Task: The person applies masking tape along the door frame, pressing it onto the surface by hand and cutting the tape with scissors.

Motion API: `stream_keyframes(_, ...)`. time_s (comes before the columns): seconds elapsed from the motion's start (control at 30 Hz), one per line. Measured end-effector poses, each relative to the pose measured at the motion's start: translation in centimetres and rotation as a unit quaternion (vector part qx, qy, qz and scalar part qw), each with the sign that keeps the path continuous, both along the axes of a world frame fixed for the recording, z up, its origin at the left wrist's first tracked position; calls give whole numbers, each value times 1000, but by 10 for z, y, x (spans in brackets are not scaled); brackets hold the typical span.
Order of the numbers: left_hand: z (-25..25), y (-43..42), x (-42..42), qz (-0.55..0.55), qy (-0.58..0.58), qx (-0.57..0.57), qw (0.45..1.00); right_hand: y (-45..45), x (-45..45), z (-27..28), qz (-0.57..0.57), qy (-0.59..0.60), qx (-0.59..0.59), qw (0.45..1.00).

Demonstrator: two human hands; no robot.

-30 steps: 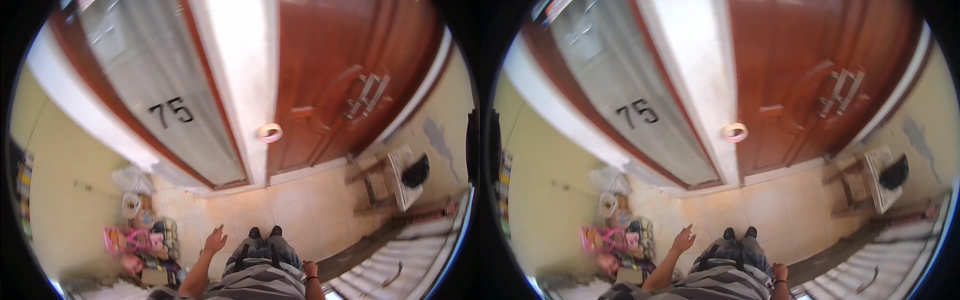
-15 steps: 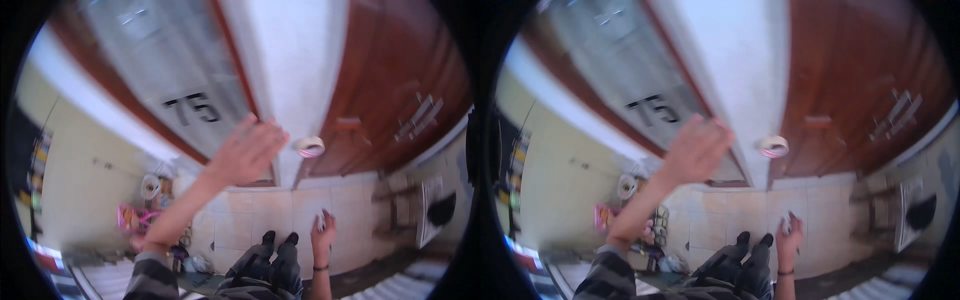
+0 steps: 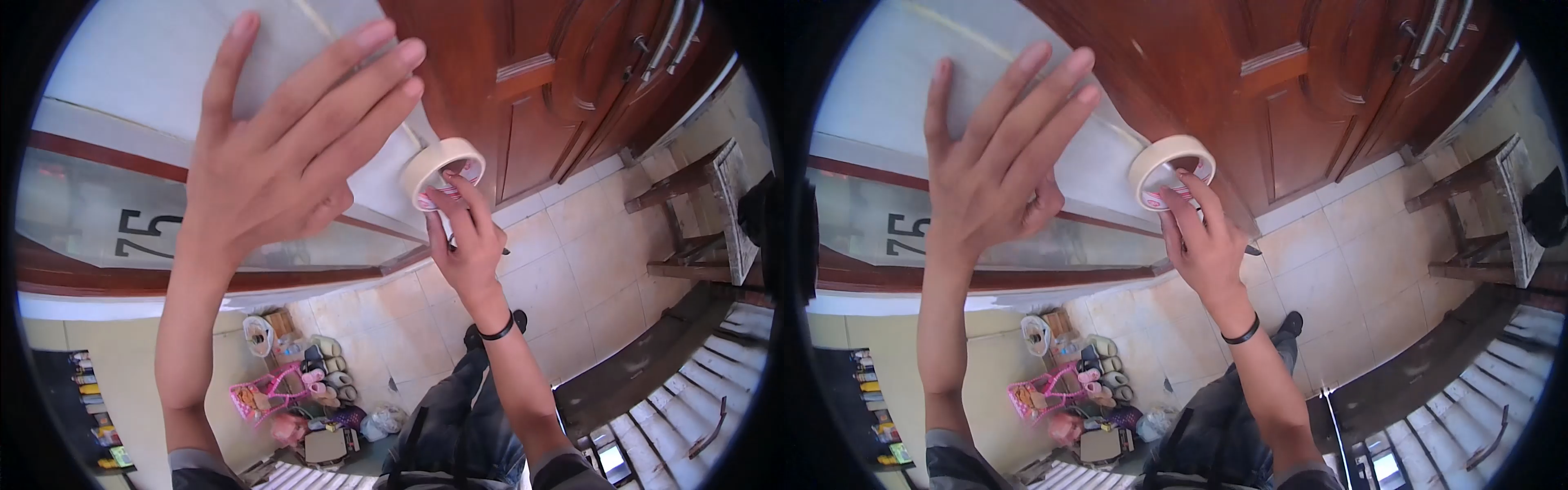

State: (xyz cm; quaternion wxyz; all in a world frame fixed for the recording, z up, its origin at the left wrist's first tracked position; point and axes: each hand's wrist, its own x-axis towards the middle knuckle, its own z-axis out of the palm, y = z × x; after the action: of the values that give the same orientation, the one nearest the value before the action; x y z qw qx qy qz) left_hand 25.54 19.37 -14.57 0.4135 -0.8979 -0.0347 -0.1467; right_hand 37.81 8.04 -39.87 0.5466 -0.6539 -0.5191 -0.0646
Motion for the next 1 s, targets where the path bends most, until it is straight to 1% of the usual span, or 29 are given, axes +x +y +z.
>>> stream_keyframes(0.07,-9,4,0,1,2,6,1000,4,6,1,38,25,101,994)
stream_keyframes(0.1,-12,-1,-1,26,7,35,999,-15,2,8,73,127,92,985)
stream_keyframes(0.13,-7,-1,3,34,17,73,997,-18,-1,11,74,128,91,985)
stream_keyframes(0.17,-4,-4,0,55,37,66,996,-23,-2,13,71,157,139,975)
stream_keyframes(0.2,-9,6,-6,65,33,54,996,-29,-5,7,71,184,177,964)
stream_keyframes(0.23,-5,9,-8,65,35,54,996,-34,-9,7,72,208,152,964)
stream_keyframes(0.37,1,5,-16,65,38,56,996,-58,-11,-3,82,250,180,948)
stream_keyframes(0.43,11,6,-18,59,36,51,996,-65,-10,-4,53,205,200,957)
stream_keyframes(0.5,25,6,-18,44,35,41,998,-66,-11,0,53,188,210,958)
stream_keyframes(0.57,39,6,-18,33,36,31,998,-64,-4,18,76,116,201,970)
stream_keyframes(0.6,46,6,-17,28,35,29,999,-66,-3,26,78,113,205,969)
stream_keyframes(0.63,53,8,-17,22,32,27,999,-67,-3,33,55,76,158,983)
stream_keyframes(0.73,66,9,-13,4,31,20,999,-65,-1,40,16,28,127,991)
stream_keyframes(0.83,74,10,-9,-11,32,15,999,-66,8,45,20,37,138,990)
stream_keyframes(0.9,76,10,-9,-14,32,13,999,-71,16,51,5,-17,55,998)
stream_keyframes(0.93,76,12,-9,-15,31,14,999,-73,19,61,4,-22,57,998)
stream_keyframes(1.0,75,13,-8,-20,28,15,999,-78,24,84,0,-138,-26,990)
